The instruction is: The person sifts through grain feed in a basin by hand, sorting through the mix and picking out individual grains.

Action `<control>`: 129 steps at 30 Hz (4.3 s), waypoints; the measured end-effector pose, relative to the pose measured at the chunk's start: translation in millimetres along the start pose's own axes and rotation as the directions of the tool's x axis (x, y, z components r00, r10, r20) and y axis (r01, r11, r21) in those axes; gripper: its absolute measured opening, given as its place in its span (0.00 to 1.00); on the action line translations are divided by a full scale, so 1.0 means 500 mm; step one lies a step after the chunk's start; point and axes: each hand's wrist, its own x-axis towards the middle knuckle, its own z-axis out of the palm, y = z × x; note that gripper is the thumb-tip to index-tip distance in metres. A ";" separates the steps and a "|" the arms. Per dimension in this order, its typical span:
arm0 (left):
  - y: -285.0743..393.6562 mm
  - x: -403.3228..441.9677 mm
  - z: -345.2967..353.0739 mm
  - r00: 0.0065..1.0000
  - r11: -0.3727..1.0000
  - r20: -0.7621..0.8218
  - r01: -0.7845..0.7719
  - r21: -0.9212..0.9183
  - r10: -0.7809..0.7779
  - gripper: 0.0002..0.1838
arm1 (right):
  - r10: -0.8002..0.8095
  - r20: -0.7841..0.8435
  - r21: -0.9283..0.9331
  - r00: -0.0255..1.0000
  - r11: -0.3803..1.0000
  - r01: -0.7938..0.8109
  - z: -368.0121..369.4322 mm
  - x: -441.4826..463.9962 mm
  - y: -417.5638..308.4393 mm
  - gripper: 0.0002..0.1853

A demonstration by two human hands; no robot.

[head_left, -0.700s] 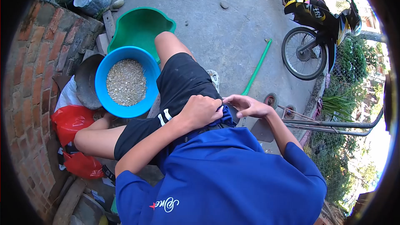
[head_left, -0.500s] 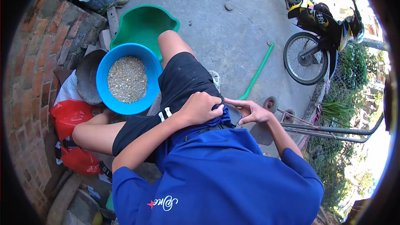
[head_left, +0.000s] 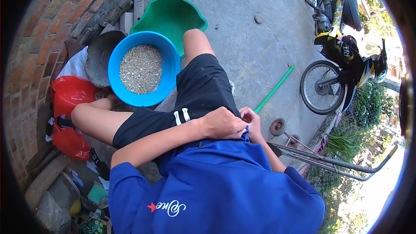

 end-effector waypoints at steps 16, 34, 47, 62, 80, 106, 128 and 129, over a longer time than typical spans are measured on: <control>0.290 -0.015 -0.359 0.813 0.956 -0.580 -0.204 -0.213 0.044 0.07 | 0.395 0.485 -0.864 0.780 0.352 0.359 0.146 0.158 -0.429 0.14; 0.056 -0.247 -0.358 -0.112 0.953 -0.948 -0.084 -0.290 -0.298 0.05 | 0.188 0.411 -0.911 0.892 0.066 0.406 0.396 0.680 0.045 0.30; -0.090 -0.427 -0.440 -0.399 0.785 -0.679 -0.238 -0.572 -0.616 0.07 | 0.141 0.193 -0.954 0.971 0.260 0.152 0.450 0.677 0.177 0.43; 0.276 -0.174 -0.434 0.465 0.563 -0.882 -0.710 -0.424 -0.077 0.02 | 0.369 0.242 -0.842 0.897 0.540 0.005 0.427 0.751 0.226 0.20; 0.326 -0.207 -0.407 0.454 0.428 -0.889 -0.817 -0.387 0.064 0.09 | 0.406 0.168 -0.752 0.899 0.642 -0.150 0.438 0.735 0.181 0.25; 0.015 -0.445 -0.456 0.395 0.531 -0.751 -0.535 -0.657 -0.530 0.20 | 0.034 0.570 -0.777 0.821 0.347 0.525 0.556 0.663 0.151 0.10; -0.302 -0.654 -0.399 -0.522 0.318 -0.274 0.006 -0.948 -0.807 0.33 | 0.032 0.686 -0.711 0.727 0.244 0.660 0.804 0.715 0.287 0.35; -0.312 -0.671 -0.391 -0.496 0.314 -0.272 0.000 -0.949 -0.825 0.33 | 0.036 0.750 -0.653 0.660 0.199 0.731 0.793 0.706 0.299 0.35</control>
